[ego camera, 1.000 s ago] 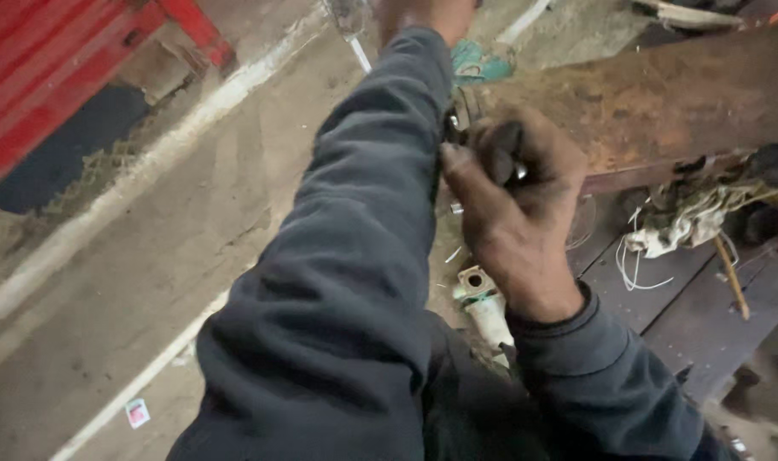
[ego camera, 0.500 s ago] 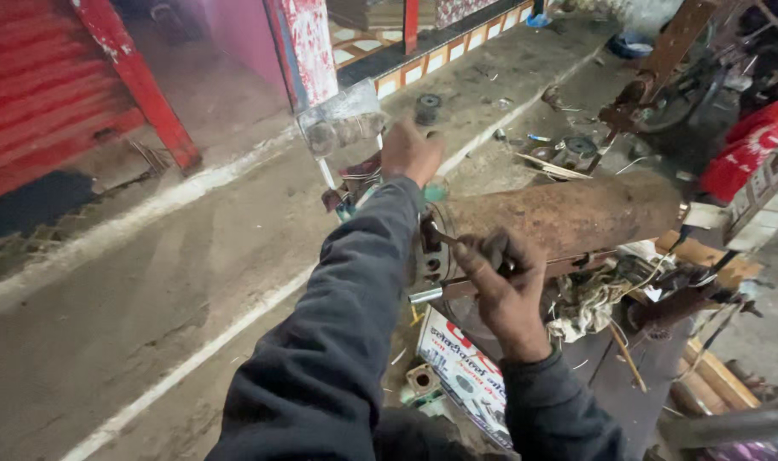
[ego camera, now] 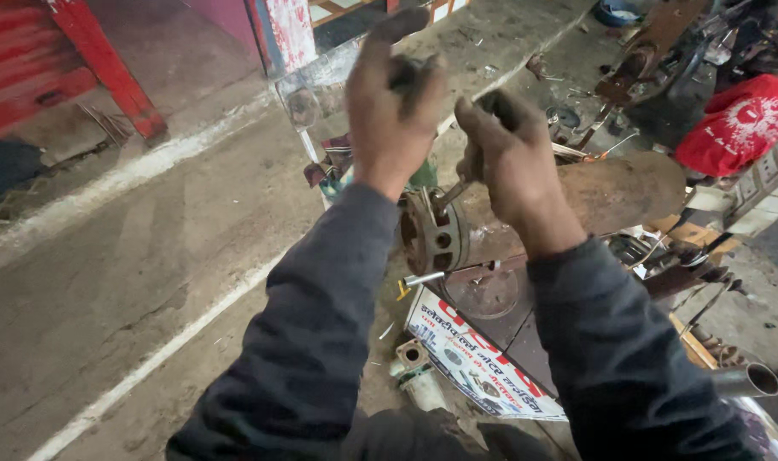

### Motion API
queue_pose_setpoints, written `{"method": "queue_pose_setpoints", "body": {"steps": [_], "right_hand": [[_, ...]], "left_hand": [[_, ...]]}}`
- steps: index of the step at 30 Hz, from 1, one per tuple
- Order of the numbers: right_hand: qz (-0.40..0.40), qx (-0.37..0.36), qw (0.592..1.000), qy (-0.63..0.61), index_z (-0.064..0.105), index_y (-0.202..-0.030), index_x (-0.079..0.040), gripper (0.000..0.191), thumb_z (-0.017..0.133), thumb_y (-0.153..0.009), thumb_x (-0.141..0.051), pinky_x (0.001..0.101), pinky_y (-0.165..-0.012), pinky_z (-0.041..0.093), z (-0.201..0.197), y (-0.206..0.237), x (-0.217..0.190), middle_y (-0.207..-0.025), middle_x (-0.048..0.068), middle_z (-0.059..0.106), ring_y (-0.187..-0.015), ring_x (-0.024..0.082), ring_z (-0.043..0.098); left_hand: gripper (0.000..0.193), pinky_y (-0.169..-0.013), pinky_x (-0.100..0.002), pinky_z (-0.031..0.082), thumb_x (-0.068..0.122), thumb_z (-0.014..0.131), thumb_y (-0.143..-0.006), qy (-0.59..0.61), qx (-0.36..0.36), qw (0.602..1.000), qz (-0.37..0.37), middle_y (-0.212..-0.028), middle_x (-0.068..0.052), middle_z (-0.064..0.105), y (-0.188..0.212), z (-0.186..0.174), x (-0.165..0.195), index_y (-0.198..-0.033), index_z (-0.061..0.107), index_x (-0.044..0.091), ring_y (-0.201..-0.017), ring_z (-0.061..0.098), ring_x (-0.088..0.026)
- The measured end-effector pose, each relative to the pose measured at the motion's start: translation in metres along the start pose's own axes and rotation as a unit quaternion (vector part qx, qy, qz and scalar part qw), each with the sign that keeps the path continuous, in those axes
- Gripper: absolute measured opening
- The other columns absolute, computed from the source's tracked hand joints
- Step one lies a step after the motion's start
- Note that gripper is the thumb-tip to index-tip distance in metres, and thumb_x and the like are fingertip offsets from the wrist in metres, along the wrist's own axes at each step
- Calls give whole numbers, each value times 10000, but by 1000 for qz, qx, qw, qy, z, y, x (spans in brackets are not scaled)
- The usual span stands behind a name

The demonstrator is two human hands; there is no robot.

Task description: The person repeatedly strikes a cylindrical metal part with a hammer while holding it with a wrench. The part is rotated between strikes to work on different sides. The person continues this process throughout the clip.

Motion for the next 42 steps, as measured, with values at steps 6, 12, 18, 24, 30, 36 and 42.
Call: {"method": "queue_pose_setpoints", "body": {"steps": [6, 12, 18, 24, 30, 36, 42], "right_hand": [[80, 13, 997, 18, 666, -942, -38, 171, 685, -930, -208, 320, -431, 440, 10, -91, 41, -618, -4, 517, -487, 120, 499], [99, 34, 994, -24, 701, -968, -45, 138, 702, -927, -177, 323, -422, 348, 22, -148, 83, -621, 4, 528, -478, 128, 478], [18, 114, 991, -72, 667, -915, -72, 115, 646, -953, -178, 354, -382, 302, 10, -169, 92, -584, 18, 478, -415, 157, 430], [-96, 110, 974, -171, 526, -811, -87, 278, 595, -1069, -163, 337, -438, 311, -10, -107, -3, -623, 38, 470, -468, 171, 440], [-192, 141, 964, -116, 563, -1080, -54, 126, 590, -1180, -125, 352, -514, 297, -44, 43, -62, -707, 77, 454, -473, 184, 374], [-199, 86, 967, -136, 554, -1083, -86, 310, 516, -1168, -381, 344, -538, 256, -65, 99, -67, -568, 27, 308, -456, 158, 259], [-197, 113, 971, -80, 510, -1095, -124, 356, 524, -1150, -475, 324, -515, 209, -84, 121, -64, -569, 7, 246, -468, 140, 214]], "left_hand": [[248, -585, -207, 373, 95, 700, -1085, 72, 33, 997, -3, -746, 44, 590, 13, -23, 12, -1314, 614, 56, -615, 521, -29], [163, -612, -187, 400, 101, 706, -1099, 64, 39, 997, 21, -964, -9, 653, 26, -34, 29, -1248, 664, 50, -652, 516, -26], [155, -558, -193, 384, 67, 711, -1056, 75, 50, 995, -51, -770, 24, 616, 35, -51, 31, -1202, 677, 27, -576, 539, -17], [147, -775, -260, 559, 90, 709, -1079, 75, -6, 997, 7, -1072, -46, 713, 50, -25, 46, -1217, 666, 63, -840, 684, -139], [248, -789, -301, 619, 132, 707, -990, -3, -157, 984, 89, -1061, -78, 731, 70, 18, 50, -1232, 663, 103, -865, 765, -206], [266, -834, -370, 606, 184, 644, -992, -35, -179, 974, 133, -1079, -128, 731, 96, 47, 40, -1244, 601, 111, -926, 751, -298], [241, -635, -366, 559, 104, 606, -979, -75, -134, 982, -107, -813, -114, 698, 81, 61, -39, -1219, 630, 92, -664, 733, -225]]}}
Point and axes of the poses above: each hand's wrist, its own y-axis away from the middle knuckle, its own z-axis out of the palm, x = y × z, the point moved 8 cm from there along -y, towards the middle knuckle
